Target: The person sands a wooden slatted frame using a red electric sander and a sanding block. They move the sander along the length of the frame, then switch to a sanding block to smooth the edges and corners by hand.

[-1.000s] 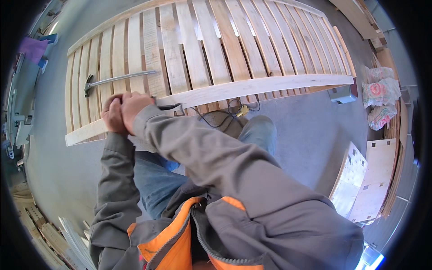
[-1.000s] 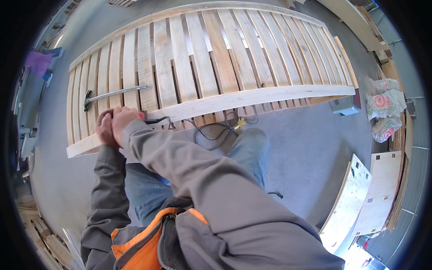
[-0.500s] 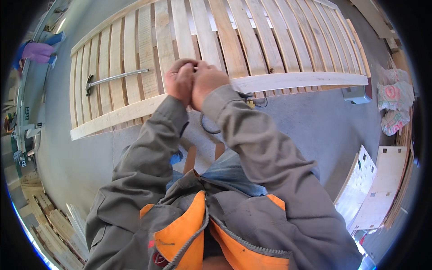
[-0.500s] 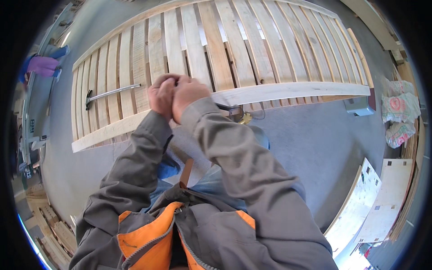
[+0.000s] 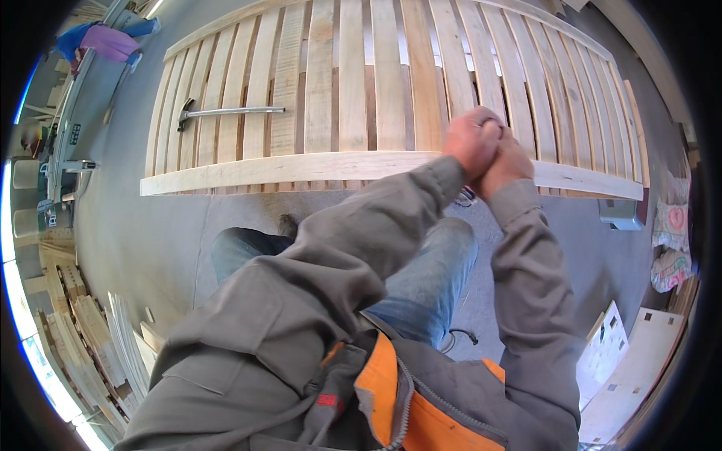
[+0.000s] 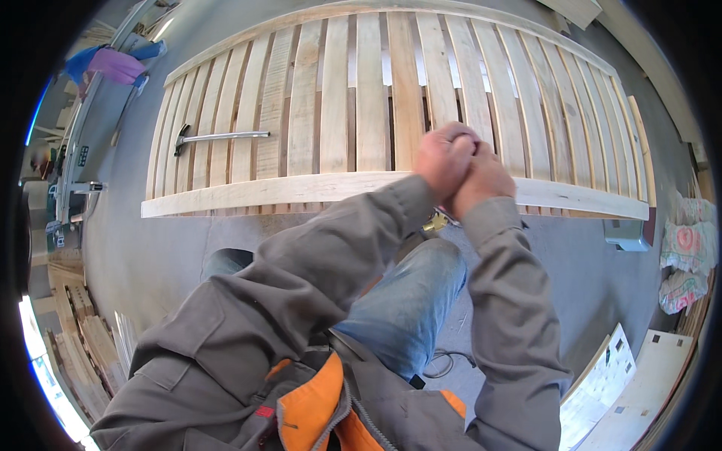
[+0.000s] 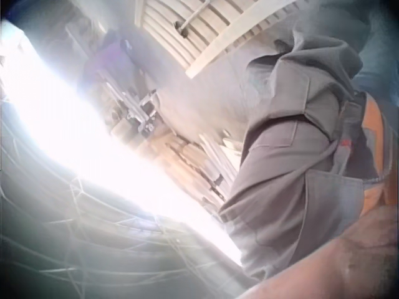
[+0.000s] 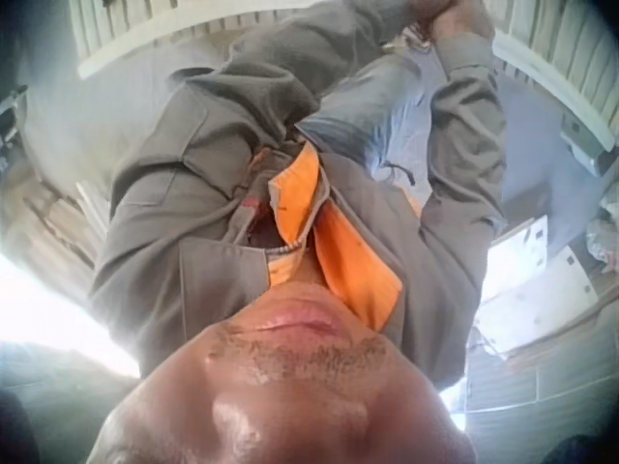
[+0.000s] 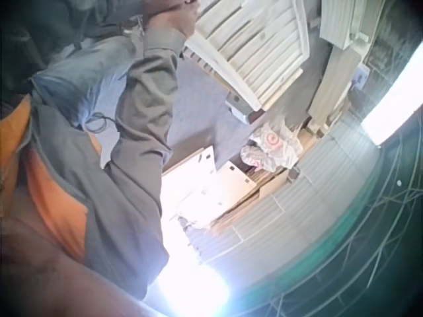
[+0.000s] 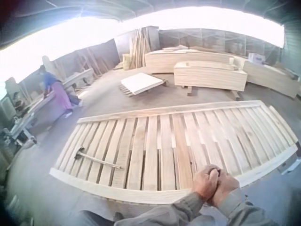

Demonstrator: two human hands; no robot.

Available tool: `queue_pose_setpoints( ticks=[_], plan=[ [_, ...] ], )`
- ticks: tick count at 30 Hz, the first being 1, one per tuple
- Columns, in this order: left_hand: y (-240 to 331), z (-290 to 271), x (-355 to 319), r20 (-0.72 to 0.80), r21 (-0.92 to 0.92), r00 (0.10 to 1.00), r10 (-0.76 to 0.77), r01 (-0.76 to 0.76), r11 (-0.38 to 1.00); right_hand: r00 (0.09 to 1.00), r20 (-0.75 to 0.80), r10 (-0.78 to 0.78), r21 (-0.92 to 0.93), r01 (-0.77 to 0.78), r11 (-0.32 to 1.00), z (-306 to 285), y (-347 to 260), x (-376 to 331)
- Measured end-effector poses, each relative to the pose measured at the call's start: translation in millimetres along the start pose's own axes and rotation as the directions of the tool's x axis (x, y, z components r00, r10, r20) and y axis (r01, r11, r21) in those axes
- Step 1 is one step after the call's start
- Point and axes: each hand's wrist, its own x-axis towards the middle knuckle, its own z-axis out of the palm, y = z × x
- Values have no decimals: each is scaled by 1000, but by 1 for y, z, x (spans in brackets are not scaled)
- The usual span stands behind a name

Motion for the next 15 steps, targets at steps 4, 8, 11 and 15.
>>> queue_pose_setpoints(
  ticks=[4, 8, 11, 15],
  plan=[
    [0, 41, 6, 19, 0, 997, 70, -70, 998, 999, 3, -47, -107, 47, 993, -9, 42, 8],
    [3, 54, 8, 49, 72, 997, 53, -57, 996, 991, 2, -136, -205, 134, 970, -13, 47, 12],
    [-4, 29, 5, -7, -22, 999, 34, -34, 999, 990, 35, -133, -199, 138, 970, 5, 33, 16],
    [-6, -29, -2, -54, -50, 998, 23, -26, 998, 976, 30, -214, -91, 216, 972, 22, -12, 12]
  ],
)
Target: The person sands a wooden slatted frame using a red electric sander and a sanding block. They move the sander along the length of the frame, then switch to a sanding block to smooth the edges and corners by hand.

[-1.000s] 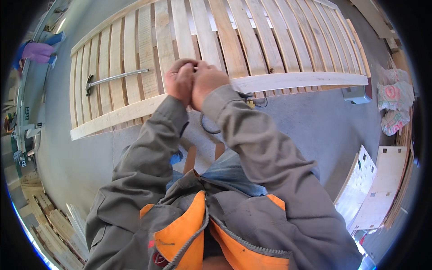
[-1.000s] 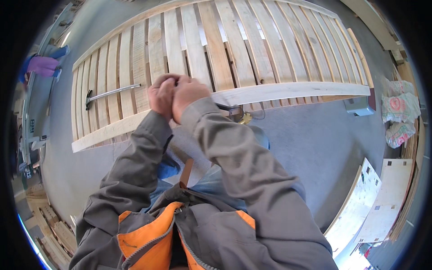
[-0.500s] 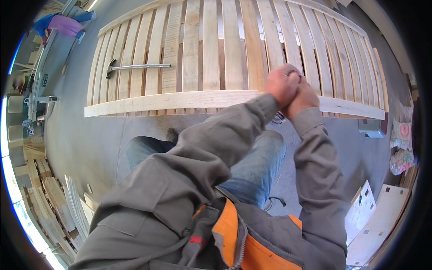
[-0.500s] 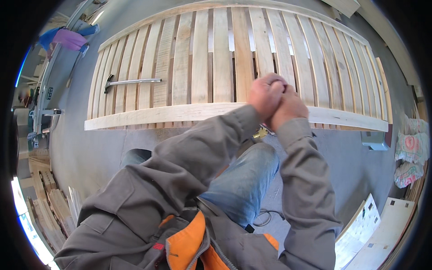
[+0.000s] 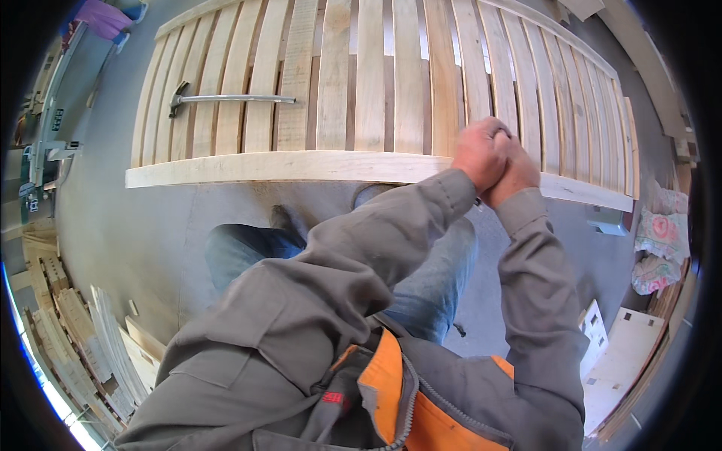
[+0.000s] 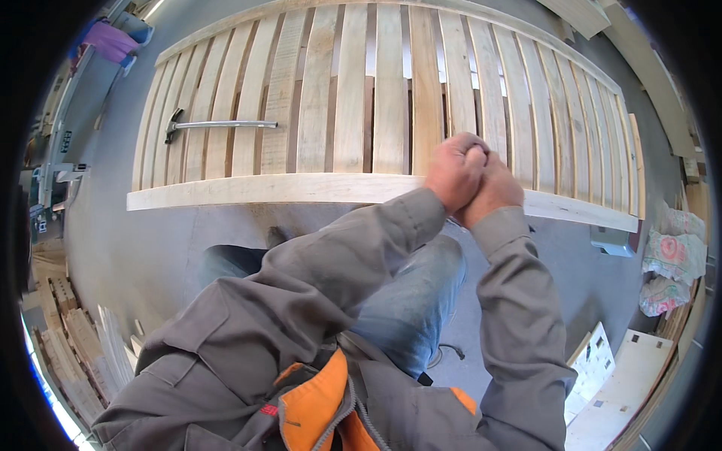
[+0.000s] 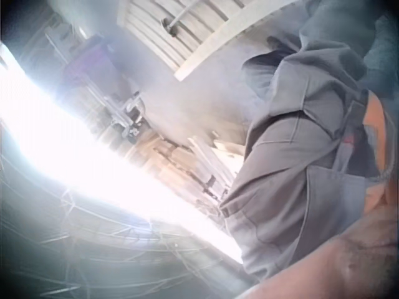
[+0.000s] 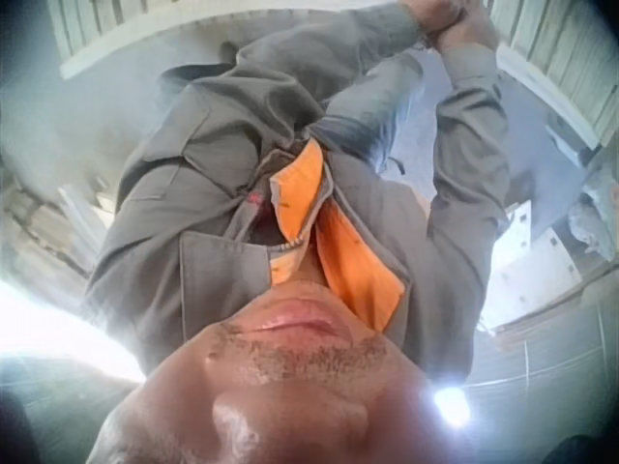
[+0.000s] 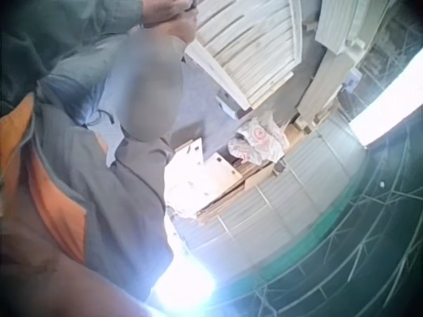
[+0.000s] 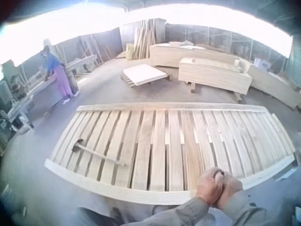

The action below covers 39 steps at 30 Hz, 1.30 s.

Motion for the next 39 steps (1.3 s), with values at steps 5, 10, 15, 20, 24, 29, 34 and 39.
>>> queue_pose_setpoints(
  ticks=[5, 10, 15, 20, 24, 29, 34, 39],
  plan=[
    [5, -79, -6, -79, -24, 996, -28, 26, 999, 988, -68, -138, -21, 136, 990, 3, -86, 7],
    [13, -164, -9, -130, -90, 977, -166, 155, 984, 984, -6, -176, 59, 176, 983, 21, -159, 20],
    [22, -243, -19, -207, -97, 967, -149, 131, 987, 976, 19, -215, 115, 211, 971, 36, -234, 27],
    [29, -313, -32, -262, -96, 962, -73, 49, 994, 957, -91, -277, 240, 291, 926, 59, -295, 28],
    [24, -376, -44, -257, -129, 957, -133, 103, 986, 955, 0, -298, 299, 284, 911, 50, -355, 27],
    [25, -459, -49, -343, -54, 938, -52, 35, 998, 902, -44, -430, 280, 425, 861, 70, -425, 36],
    [20, -550, -38, -377, -25, 926, -26, 18, 1000, 946, -35, -322, 466, 300, 832, 88, -499, 54],
    [34, -551, -52, -341, -8, 939, -42, 42, 999, 893, 55, -446, 311, 409, 858, 85, -502, 44]
  ],
)
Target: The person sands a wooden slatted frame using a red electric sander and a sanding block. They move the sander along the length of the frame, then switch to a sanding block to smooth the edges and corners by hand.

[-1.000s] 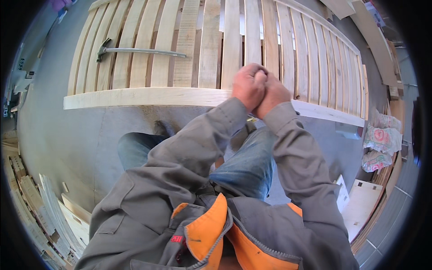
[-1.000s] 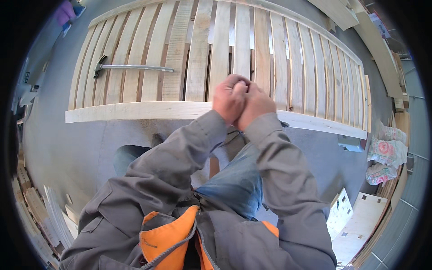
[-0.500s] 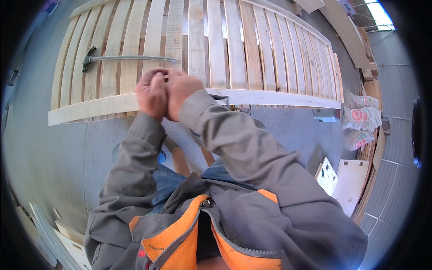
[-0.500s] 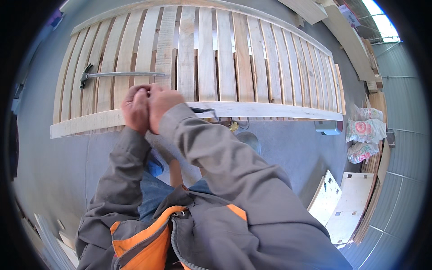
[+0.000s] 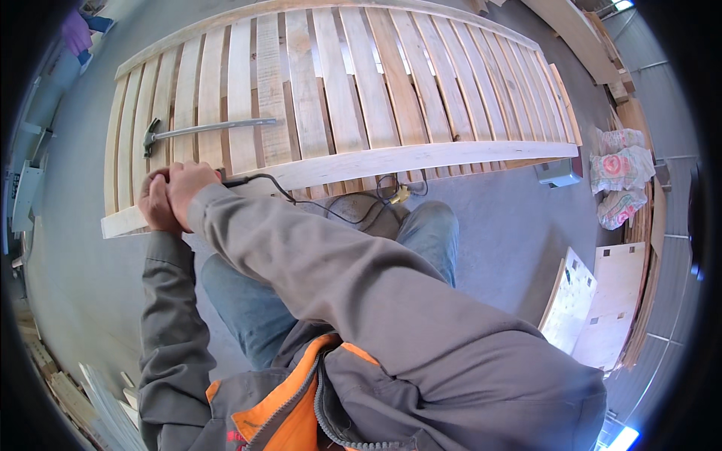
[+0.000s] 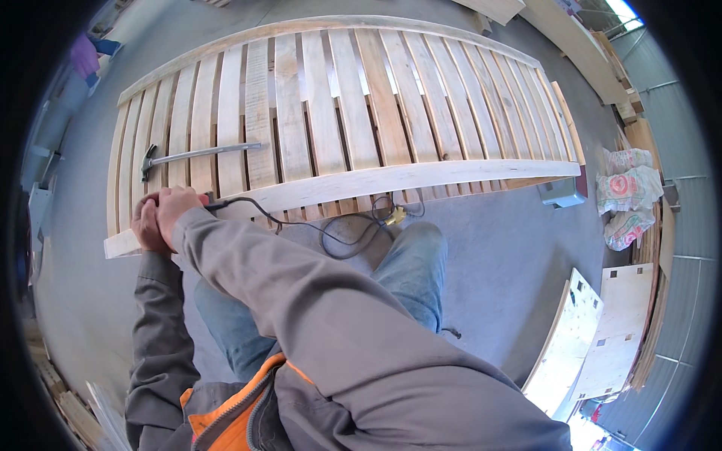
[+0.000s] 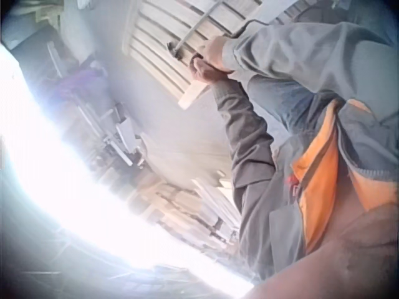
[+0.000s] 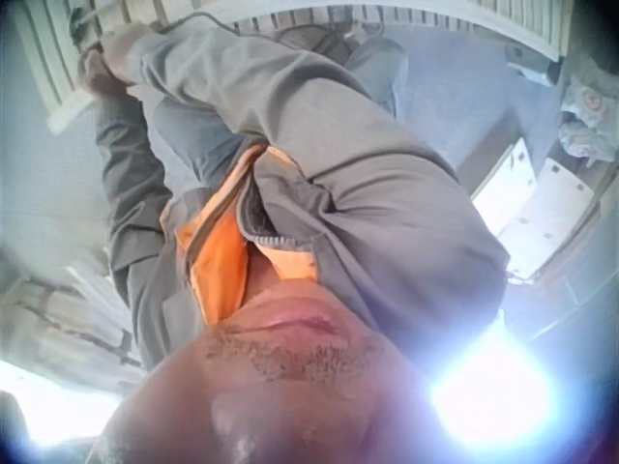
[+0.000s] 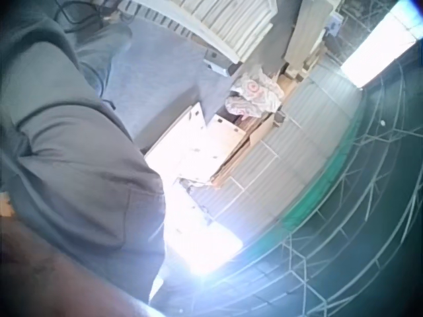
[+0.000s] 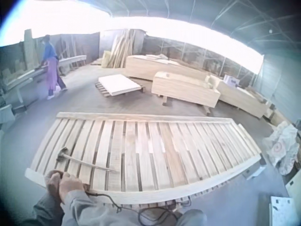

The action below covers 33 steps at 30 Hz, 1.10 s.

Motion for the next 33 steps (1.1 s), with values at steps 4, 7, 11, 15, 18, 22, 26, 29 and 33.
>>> queue_pose_setpoints(
  ticks=[4, 7, 11, 15, 18, 22, 26, 29, 33],
  plan=[
    [-16, 56, -33, 5, -17, 1000, 7, -7, 1000, 1000, -14, -18, 8, 18, 1000, -29, 44, -52],
    [-21, 118, -46, 57, -62, 998, -11, 14, 998, 998, -66, 20, -30, -22, 999, -46, 87, -83],
    [-26, 191, -60, 110, -40, 993, -32, 37, 999, 965, -180, 191, 114, -172, 978, -64, 140, -117],
    [-26, 260, -72, 198, -47, 980, -13, 23, 999, 949, -217, 230, 71, -219, 973, -94, 187, -146],
    [-29, 305, -82, 224, -10, 974, 15, -13, 1000, 891, -176, 418, 170, -391, 905, -114, 215, -171],
    [-28, 365, -99, 312, -55, 948, -59, 80, 995, 900, -162, 404, 72, -398, 915, -163, 246, -214],
    [-35, 429, -114, 380, -12, 925, -8, 13, 1000, 854, -204, 479, 71, -475, 877, -164, 301, -238],
    [-37, 477, -126, 394, 27, 919, -19, 9, 1000, 871, -233, 433, -56, -457, 888, -195, 326, -267],
    [-45, 553, -140, 451, 35, 892, -31, 17, 999, 803, -317, 504, -93, -555, 826, -214, 381, -294]
  ],
)
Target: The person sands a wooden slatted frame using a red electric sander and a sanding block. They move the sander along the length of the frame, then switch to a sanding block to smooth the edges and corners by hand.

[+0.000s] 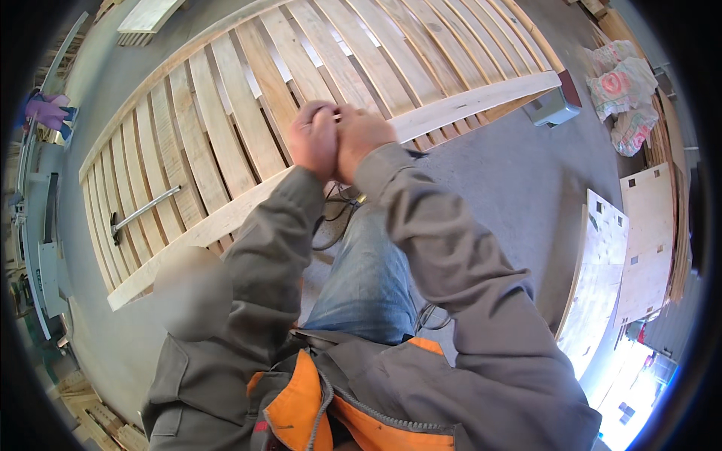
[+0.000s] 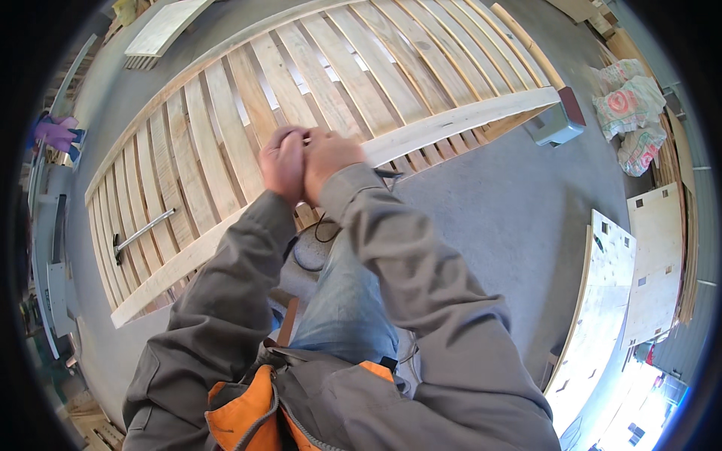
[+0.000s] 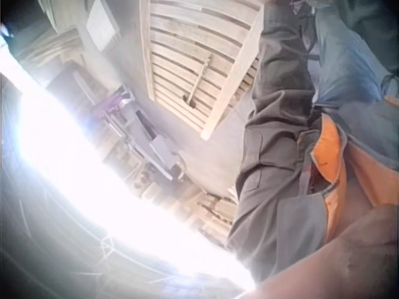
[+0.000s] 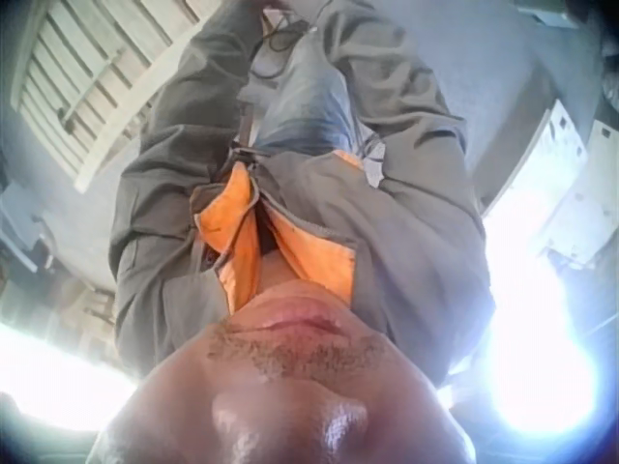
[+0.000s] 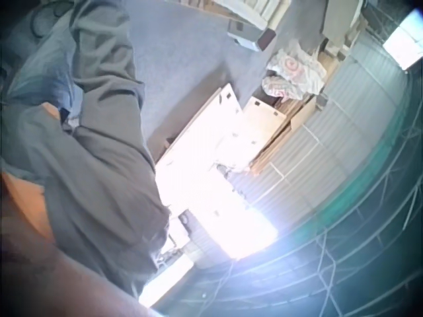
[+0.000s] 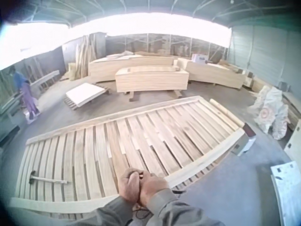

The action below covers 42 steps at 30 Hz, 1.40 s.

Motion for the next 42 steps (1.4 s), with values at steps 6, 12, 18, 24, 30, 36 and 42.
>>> queue_pose_setpoints(
  ticks=[6, 12, 18, 24, 30, 36, 42],
  plan=[
    [6, 93, 19, 39, 92, 996, 77, -80, 993, 992, 20, 123, -37, -122, 992, -25, 84, 17],
    [18, 152, 26, 72, 156, 996, 46, -57, 986, 1000, 1, -18, -304, 17, 953, -37, 143, 22],
    [10, 100, 6, 10, 90, 999, 32, -33, 995, 999, 40, -2, -176, 9, 984, -21, 90, 7],
    [1, -7, -6, -64, 62, 995, 79, -75, 995, 999, 45, -10, -40, 12, 999, 10, -7, 11],
    [15, -109, -26, -126, -37, 992, -8, 4, 999, 978, 38, -205, -26, 206, 978, 29, -106, 4],
    [16, -207, -53, -208, -110, 978, 5, -28, 994, 952, 1, -307, 29, 307, 951, 81, -185, -4],
    [9, -323, -82, -304, -134, 953, -12, -31, 990, 942, 136, -308, 132, 291, 948, 88, -297, -22]
  ],
)
